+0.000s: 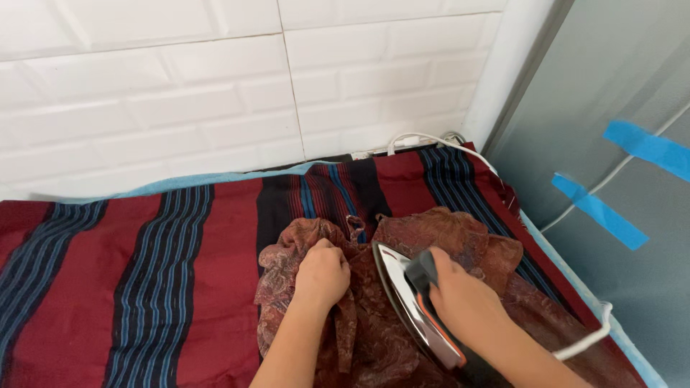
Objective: The person irons a brown patterned garment on a striped bedsheet. They repeatedly smooth the fabric with their hands and move the iron back and forth over different sections of the clothing, adjusting the garment's position as needed.
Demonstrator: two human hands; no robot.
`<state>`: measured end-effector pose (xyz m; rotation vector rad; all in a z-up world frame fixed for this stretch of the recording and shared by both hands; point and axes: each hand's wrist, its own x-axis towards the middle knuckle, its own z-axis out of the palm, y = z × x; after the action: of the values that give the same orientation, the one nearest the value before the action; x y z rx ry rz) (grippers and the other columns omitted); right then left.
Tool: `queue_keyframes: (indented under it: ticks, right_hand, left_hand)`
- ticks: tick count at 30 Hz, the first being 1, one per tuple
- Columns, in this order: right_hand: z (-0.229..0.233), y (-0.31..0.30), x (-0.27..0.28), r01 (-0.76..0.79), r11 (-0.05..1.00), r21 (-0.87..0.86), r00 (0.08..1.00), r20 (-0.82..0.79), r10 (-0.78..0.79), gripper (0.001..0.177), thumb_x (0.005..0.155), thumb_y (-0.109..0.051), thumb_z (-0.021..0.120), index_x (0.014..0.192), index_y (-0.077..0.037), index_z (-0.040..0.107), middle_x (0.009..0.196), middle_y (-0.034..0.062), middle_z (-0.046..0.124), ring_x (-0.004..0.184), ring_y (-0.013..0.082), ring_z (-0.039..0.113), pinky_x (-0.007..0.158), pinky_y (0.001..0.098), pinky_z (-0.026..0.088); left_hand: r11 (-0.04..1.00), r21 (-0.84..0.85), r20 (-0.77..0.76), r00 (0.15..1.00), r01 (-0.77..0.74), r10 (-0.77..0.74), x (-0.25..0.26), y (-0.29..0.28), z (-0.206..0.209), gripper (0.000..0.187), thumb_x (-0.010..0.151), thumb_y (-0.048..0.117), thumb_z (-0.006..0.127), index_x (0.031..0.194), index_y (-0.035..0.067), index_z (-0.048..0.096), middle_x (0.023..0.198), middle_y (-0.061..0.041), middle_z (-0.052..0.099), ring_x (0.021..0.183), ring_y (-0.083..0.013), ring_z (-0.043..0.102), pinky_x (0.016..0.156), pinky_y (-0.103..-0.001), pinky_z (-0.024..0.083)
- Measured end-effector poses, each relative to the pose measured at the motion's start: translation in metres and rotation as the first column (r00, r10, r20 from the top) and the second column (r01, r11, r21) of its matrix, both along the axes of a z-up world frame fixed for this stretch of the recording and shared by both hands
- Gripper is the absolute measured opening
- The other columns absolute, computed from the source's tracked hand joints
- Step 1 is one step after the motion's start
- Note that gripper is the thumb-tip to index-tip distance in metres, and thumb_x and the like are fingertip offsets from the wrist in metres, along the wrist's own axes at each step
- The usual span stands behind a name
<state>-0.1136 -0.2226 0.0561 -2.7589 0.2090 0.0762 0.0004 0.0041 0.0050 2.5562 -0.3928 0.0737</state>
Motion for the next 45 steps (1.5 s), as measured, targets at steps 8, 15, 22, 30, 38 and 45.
queue_keyframes:
  ticks: [8, 15, 22, 30, 38, 45]
  right_hand:
    - [-0.017, 0.014, 0.043, -0.041, 0.975, -0.218, 0.999, -0.028, 0.035, 0.065, 0.096, -0.015, 0.055, 0.153, -0.004, 0.027, 0.115, 0.0255, 0.063, 0.085, 0.0376, 0.074, 0.067, 0.0453, 0.062]
    - [-0.016, 0.013, 0.027, -0.068, 0.979, -0.191, 0.990, -0.131, 0.043, 0.070, 0.093, -0.018, 0.059, 0.153, -0.007, 0.025, 0.111, 0.0239, 0.064, 0.090, 0.0373, 0.073, 0.070, 0.0458, 0.060]
    - [-0.024, 0.002, 0.051, -0.043, 0.975, -0.217, 0.999, -0.004, 0.044, 0.065, 0.095, -0.016, 0.056, 0.153, -0.009, 0.027, 0.113, 0.0224, 0.065, 0.090, 0.0390, 0.072, 0.073, 0.0495, 0.058]
    - [-0.004, -0.026, -0.011, -0.222, 0.955, -0.196, 0.964, -0.190, 0.185, 0.073, 0.092, -0.029, 0.062, 0.158, -0.024, 0.029, 0.113, 0.0130, 0.066, 0.096, 0.0331, 0.071, 0.082, 0.0432, 0.059]
    - [-0.011, -0.034, 0.013, -0.301, 0.902, -0.309, 0.952, -0.052, 0.300, 0.072, 0.086, -0.027, 0.068, 0.152, -0.026, 0.038, 0.111, 0.0071, 0.064, 0.094, 0.0299, 0.068, 0.081, 0.0450, 0.054]
    - [0.003, -0.029, 0.043, -0.376, 0.861, -0.341, 0.925, -0.087, 0.370, 0.060, 0.087, -0.013, 0.064, 0.141, -0.034, 0.045, 0.108, 0.0018, 0.064, 0.109, 0.0269, 0.059, 0.093, 0.0479, 0.042]
  left_hand:
    - [1.000, 0.016, 0.055, 0.998, 0.019, -0.020, 0.002, 0.002, -0.007, 0.014, 0.088, 0.014, 0.066, 0.088, 0.003, 0.074, 0.106, -0.013, 0.063, 0.106, -0.0344, 0.063, 0.089, -0.047, 0.055]
    - [1.000, 0.031, 0.015, 1.000, -0.001, 0.001, 0.002, 0.000, -0.001, 0.015, 0.088, 0.015, 0.065, 0.086, 0.003, 0.076, 0.108, -0.012, 0.063, 0.107, -0.0339, 0.064, 0.091, -0.047, 0.054]
    - [0.997, 0.080, 0.044, 0.999, 0.003, -0.006, -0.007, -0.003, 0.001, 0.014, 0.090, 0.015, 0.065, 0.093, 0.003, 0.073, 0.112, -0.011, 0.061, 0.111, -0.0322, 0.062, 0.091, -0.046, 0.055]
    - [0.909, 0.382, 0.182, 0.951, 0.164, -0.248, -0.053, -0.008, -0.002, 0.037, 0.079, 0.001, 0.066, 0.115, 0.005, 0.063, 0.114, -0.014, 0.054, 0.106, -0.0307, 0.053, 0.088, -0.039, 0.046]
    - [0.966, 0.120, 0.376, 0.891, 0.227, -0.256, -0.104, -0.003, -0.028, 0.008, 0.081, 0.014, 0.066, 0.087, 0.009, 0.069, 0.095, -0.010, 0.059, 0.097, -0.0325, 0.054, 0.081, -0.044, 0.043]
    - [0.953, 0.124, 0.418, 0.856, 0.277, -0.303, -0.101, 0.002, -0.031, 0.014, 0.083, 0.015, 0.063, 0.093, 0.011, 0.071, 0.096, -0.009, 0.059, 0.097, -0.0306, 0.055, 0.082, -0.043, 0.043]
